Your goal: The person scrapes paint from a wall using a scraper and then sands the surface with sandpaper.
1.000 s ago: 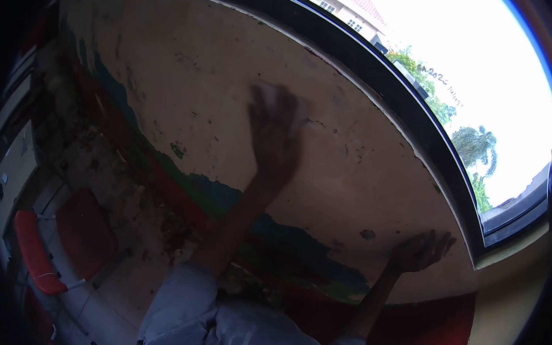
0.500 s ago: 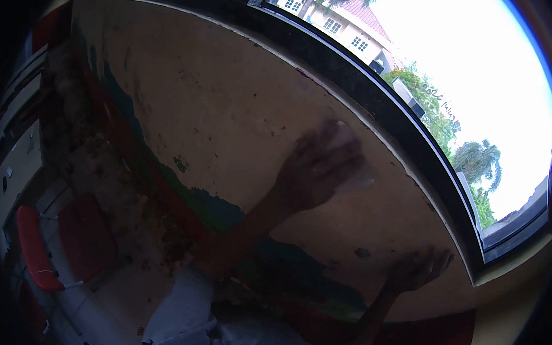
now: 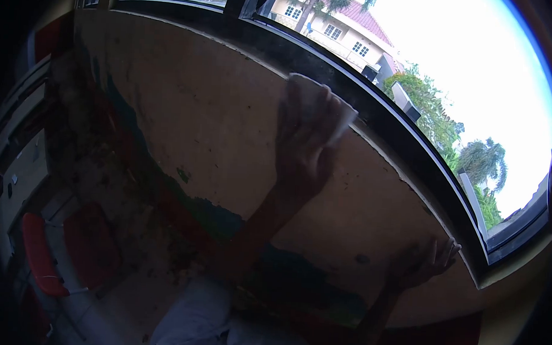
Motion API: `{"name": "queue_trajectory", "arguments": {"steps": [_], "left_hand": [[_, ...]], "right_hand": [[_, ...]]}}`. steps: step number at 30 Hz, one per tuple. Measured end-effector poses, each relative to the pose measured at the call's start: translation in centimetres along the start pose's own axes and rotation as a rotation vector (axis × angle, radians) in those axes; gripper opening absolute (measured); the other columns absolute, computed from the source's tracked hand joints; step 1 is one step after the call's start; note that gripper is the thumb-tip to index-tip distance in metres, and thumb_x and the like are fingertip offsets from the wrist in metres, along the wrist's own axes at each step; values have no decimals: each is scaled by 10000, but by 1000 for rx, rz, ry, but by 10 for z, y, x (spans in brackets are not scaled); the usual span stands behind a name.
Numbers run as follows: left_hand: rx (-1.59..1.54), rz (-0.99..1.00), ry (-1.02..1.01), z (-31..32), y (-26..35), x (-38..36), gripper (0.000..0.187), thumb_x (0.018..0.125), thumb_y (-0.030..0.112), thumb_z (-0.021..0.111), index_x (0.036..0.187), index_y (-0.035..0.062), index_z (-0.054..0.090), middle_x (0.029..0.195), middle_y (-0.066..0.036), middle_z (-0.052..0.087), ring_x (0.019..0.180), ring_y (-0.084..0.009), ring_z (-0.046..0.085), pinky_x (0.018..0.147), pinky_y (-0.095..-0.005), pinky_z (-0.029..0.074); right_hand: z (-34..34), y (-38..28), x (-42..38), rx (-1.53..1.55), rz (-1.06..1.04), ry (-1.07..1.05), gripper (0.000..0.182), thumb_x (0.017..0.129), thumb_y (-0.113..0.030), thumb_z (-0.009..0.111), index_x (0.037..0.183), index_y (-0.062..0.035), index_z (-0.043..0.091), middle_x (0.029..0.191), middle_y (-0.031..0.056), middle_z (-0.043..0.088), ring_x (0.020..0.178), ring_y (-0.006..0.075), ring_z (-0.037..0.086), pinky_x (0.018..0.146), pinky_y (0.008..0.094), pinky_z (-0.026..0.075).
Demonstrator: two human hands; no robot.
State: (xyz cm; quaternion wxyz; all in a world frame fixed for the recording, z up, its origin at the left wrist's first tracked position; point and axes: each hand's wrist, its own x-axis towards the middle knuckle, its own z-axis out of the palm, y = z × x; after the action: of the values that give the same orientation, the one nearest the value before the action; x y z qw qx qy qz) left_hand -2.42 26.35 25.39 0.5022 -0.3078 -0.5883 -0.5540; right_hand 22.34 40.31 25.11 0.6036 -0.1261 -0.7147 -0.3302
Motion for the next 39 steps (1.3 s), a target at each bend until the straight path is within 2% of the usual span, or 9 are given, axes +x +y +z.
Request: {"name": "queue_trajectory", "arguments": {"steps": [4, 7, 10, 15, 20, 26, 30, 35, 39], "left_hand": [[-246, 359, -253, -4, 28, -28, 322, 886, 122, 484, 1165, -19, 562, 1259, -155, 528, 1227, -382, 424, 1040, -467, 291], [-5, 30, 118, -10, -45, 5, 342, 839, 120, 530, 1170, 57, 589, 1302, -94, 508, 1245, -388, 406, 1033, -505, 284], [-130, -80, 26, -7, -26, 7, 337, 827, 153, 540, 1151, 78, 597, 1337, -94, 463, 1293, -349, 345, 1069, -499, 223], [-320, 475, -310, -1, 16, -50, 340, 867, 139, 508, 1198, 90, 572, 1309, -120, 495, 1316, -371, 304, 1068, -496, 208], [61, -83, 134, -10, -43, 2, 362, 815, 149, 539, 1168, 80, 581, 1294, -81, 507, 1248, -333, 413, 1034, -525, 260], [-159, 396, -403, -5, 5, -58, 346, 862, 134, 491, 1183, 25, 561, 1296, -145, 499, 1249, -371, 406, 1042, -525, 243], [7, 27, 146, 9, -41, -17, 337, 879, 152, 485, 1189, 46, 564, 1297, -124, 504, 1281, -364, 366, 1052, -513, 242], [-165, 331, -303, 9, 55, -56, 384, 869, 200, 507, 1222, 53, 545, 1304, -112, 500, 1285, -365, 358, 1058, -507, 233], [-67, 92, 2, 18, 21, -37, 411, 842, 203, 517, 1232, 74, 545, 1332, -86, 478, 1293, -377, 340, 1058, -523, 217]], "right_hand": [[1, -1, 1, -29, -12, -2, 313, 925, -242, 491, 1152, -34, 546, 1288, 203, 454, 1267, 385, 352, 1058, 526, 240], [-1, 3, -1, -42, -39, -23, 300, 924, -229, 492, 1145, -36, 553, 1291, 203, 451, 1262, 385, 357, 1055, 529, 248], [-1, -1, -2, -44, -27, -18, 289, 924, -216, 489, 1142, -37, 555, 1297, 203, 444, 1260, 385, 361, 1053, 534, 250], [2, -2, 1, -21, -34, 12, 278, 921, -200, 489, 1129, -27, 553, 1289, 202, 450, 1260, 381, 363, 1053, 538, 250], [3, -4, -3, -20, 3, -3, 257, 914, -211, 491, 1092, -35, 550, 1291, 208, 432, 1268, 404, 339, 1052, 552, 231], [-2, 0, -5, -6, 36, -54, 277, 909, -261, 485, 1075, -50, 557, 1297, 221, 419, 1282, 423, 311, 1059, 558, 189], [-2, -3, -4, 24, 52, -66, 300, 922, -290, 445, 1069, -57, 564, 1300, 233, 415, 1289, 427, 300, 1065, 562, 161], [-4, 3, -11, 210, 90, -37, 336, 937, -308, 364, 1077, -64, 547, 1299, 229, 419, 1287, 428, 306, 1073, 562, 137], [-11, 12, -15, 312, 23, -68, 345, 917, -243, 333, 1112, -12, 500, 1295, 266, 412, 1270, 444, 321, 1064, 573, 186]]}}
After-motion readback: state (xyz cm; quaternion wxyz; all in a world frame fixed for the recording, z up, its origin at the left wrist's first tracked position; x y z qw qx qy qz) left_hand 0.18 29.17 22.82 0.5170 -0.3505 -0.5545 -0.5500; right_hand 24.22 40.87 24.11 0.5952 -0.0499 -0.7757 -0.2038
